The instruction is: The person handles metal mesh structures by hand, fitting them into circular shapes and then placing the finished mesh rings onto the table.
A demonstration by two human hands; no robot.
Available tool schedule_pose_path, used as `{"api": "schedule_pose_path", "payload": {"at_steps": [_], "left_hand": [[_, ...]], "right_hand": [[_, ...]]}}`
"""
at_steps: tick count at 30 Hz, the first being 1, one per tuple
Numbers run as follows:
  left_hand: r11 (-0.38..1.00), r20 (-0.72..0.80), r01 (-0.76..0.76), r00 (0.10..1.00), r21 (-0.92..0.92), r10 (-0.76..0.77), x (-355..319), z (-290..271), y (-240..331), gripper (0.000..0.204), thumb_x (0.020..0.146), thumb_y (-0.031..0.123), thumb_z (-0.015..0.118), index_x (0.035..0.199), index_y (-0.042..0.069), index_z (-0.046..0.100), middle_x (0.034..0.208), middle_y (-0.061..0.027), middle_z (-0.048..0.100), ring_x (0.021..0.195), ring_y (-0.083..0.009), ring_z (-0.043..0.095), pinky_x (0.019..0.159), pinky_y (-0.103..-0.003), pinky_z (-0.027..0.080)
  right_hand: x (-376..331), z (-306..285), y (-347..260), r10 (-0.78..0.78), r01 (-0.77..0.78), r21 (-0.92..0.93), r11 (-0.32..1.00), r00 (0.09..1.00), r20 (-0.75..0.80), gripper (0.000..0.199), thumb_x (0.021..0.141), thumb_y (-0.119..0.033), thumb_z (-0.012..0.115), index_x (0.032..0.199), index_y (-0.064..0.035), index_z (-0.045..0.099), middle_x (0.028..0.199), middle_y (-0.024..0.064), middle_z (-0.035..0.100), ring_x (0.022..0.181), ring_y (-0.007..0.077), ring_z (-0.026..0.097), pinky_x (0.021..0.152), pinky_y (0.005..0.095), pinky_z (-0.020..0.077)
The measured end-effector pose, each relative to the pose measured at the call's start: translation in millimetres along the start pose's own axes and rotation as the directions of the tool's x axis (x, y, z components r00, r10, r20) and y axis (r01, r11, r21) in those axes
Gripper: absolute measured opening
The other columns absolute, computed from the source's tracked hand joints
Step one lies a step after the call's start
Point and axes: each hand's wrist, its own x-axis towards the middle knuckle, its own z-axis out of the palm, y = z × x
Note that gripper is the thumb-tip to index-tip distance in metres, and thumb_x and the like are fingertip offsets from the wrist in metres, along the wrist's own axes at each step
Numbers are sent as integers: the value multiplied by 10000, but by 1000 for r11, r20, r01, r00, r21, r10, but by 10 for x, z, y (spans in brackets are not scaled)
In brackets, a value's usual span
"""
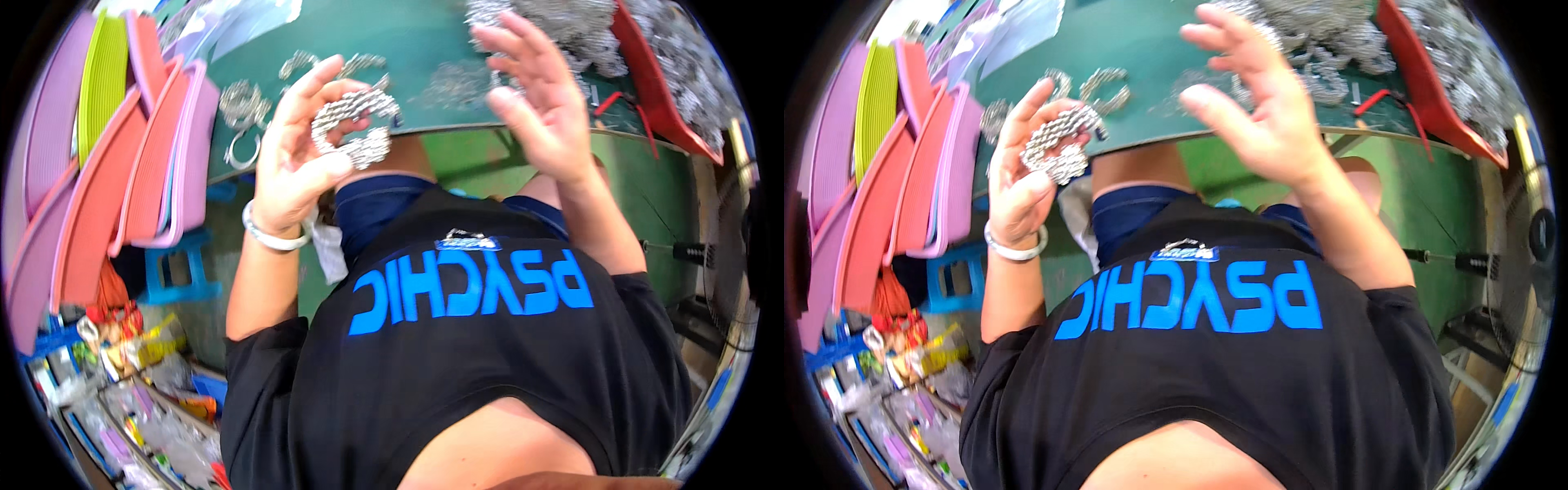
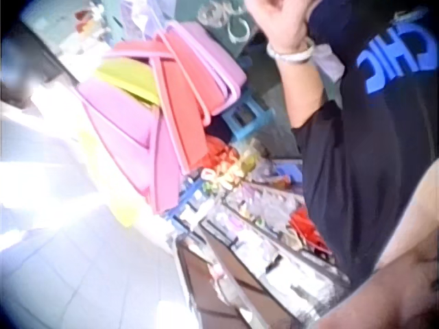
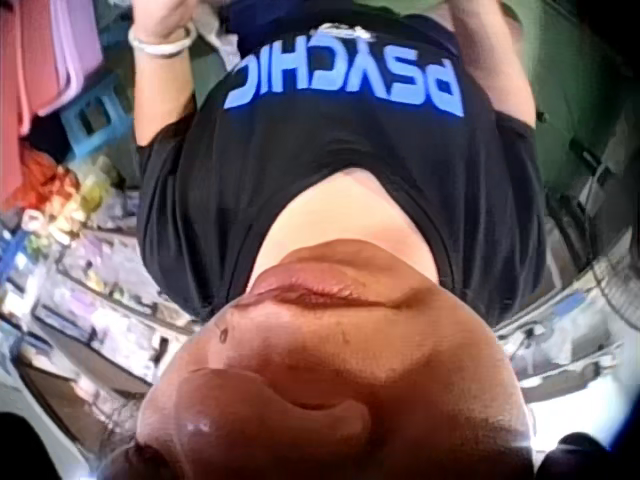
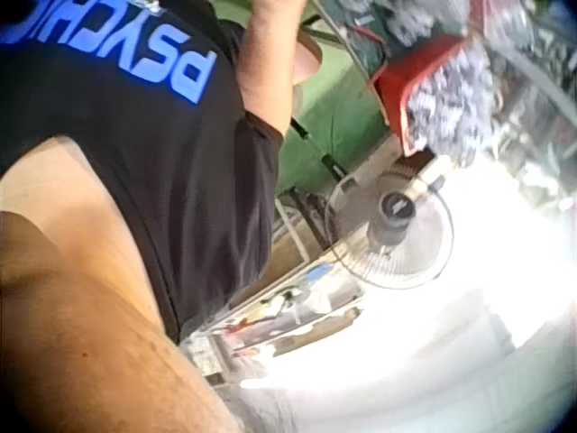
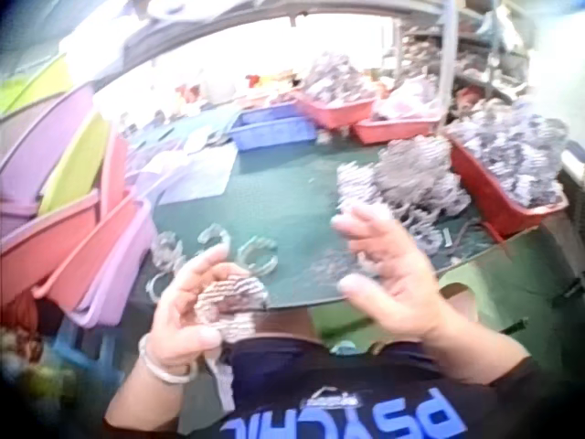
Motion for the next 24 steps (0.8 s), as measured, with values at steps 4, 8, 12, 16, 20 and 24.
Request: {"api": "schedule_pose_path", "payload": {"at_steps": [4,8,12,16,20,24], "left_hand": [[941,-253,288,937,176,-240,-866,-560,47,665,715,171,630,1297,-17,368,1149,-129,500,1050,-198,507,911,-315,405],[815,-607,571,683,98,-405,-1616,-1002,-605,483,779,77,608,1227,-11,451,1066,-63,546,925,-130,523,825,-258,425],[745,-752,665,465,-53,-468,-1771,-1243,-1377,539,736,129,677,1207,-23,466,920,-57,592,800,-121,544,676,-239,441],[437,-820,829,496,348,-288,-1860,-1573,-2065,596,652,246,663,1161,-27,517,1070,-204,590,981,-309,572,863,-348,438],[31,-868,916,389,399,-309,-1825,-1632,-2297,510,669,249,604,1092,-31,551,1091,-235,571,1007,-376,544,913,-386,414],[-124,-929,985,67,119,-363,-2104,-1669,-2582,721,666,307,650,1243,-18,367,1195,-279,449,1144,-372,435,964,-378,373]], "right_hand": [[-119,20,75,82,-85,116,990,996,30,494,817,-32,574,1280,-18,403,1194,114,533,1096,173,498,919,295,377],[-293,-87,69,205,-212,83,974,975,85,438,835,-8,540,1258,11,424,1179,126,538,1074,185,512,923,297,385],[-356,-158,53,267,-270,54,961,962,49,415,852,-16,528,1254,15,428,1168,132,537,1052,184,516,924,299,393],[-331,-73,-55,304,-305,17,952,952,38,410,855,-12,525,1253,16,428,1174,125,530,1032,171,517,910,286,399],[-333,-13,-85,304,-304,-25,952,952,28,409,854,-8,525,1251,11,429,1180,111,527,1032,164,514,905,279,399],[-341,36,-92,362,-360,-65,931,932,20,404,852,-9,528,1245,6,436,1173,97,532,1014,155,522,886,273,409]]}}
